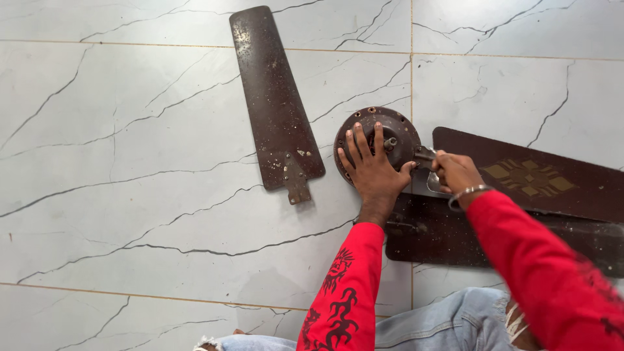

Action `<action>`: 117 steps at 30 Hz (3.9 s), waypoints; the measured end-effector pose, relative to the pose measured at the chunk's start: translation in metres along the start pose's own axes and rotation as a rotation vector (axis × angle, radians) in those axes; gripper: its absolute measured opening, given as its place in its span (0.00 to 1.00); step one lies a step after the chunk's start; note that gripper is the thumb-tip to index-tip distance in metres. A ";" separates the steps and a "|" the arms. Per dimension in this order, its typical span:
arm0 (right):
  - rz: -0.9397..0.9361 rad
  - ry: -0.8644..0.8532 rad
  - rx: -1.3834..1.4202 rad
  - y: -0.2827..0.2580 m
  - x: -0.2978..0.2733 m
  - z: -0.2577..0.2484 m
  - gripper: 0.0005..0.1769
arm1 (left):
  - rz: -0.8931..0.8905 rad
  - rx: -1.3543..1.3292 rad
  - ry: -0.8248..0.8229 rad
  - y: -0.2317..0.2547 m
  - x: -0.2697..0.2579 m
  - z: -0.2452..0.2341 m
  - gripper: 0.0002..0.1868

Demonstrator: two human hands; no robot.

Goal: The person sits on the floor and attaches three fan blades to the central motor housing using screws. They align each blade, insert screws, and tighten them by hand.

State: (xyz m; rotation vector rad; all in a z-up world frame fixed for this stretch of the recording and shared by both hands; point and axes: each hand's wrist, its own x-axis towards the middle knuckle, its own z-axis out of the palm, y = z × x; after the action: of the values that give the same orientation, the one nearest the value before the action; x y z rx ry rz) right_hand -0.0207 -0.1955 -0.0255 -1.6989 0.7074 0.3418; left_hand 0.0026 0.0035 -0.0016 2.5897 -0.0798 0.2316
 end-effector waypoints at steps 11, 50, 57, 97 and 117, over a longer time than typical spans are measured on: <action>0.213 0.271 1.021 0.068 -0.058 0.016 0.10 | 0.015 0.003 -0.001 -0.005 0.007 0.000 0.62; 0.149 0.522 1.207 0.047 -0.041 0.021 0.27 | -0.011 0.050 -0.068 -0.023 0.016 0.021 0.50; 0.155 0.538 1.135 0.049 -0.037 0.011 0.26 | -0.018 0.070 -0.073 -0.023 0.016 0.021 0.49; -0.065 0.437 1.016 0.015 -0.030 -0.010 0.20 | 0.114 0.255 -0.096 -0.015 -0.053 -0.021 0.39; -0.168 0.416 0.862 0.006 -0.034 -0.009 0.19 | 0.112 0.127 -0.262 -0.003 -0.044 -0.030 0.39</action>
State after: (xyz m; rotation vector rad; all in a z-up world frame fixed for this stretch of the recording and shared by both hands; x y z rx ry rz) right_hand -0.0516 -0.1953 -0.0086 -0.9825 0.8423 -0.4107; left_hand -0.0443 0.0220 0.0141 2.7317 -0.3139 -0.0661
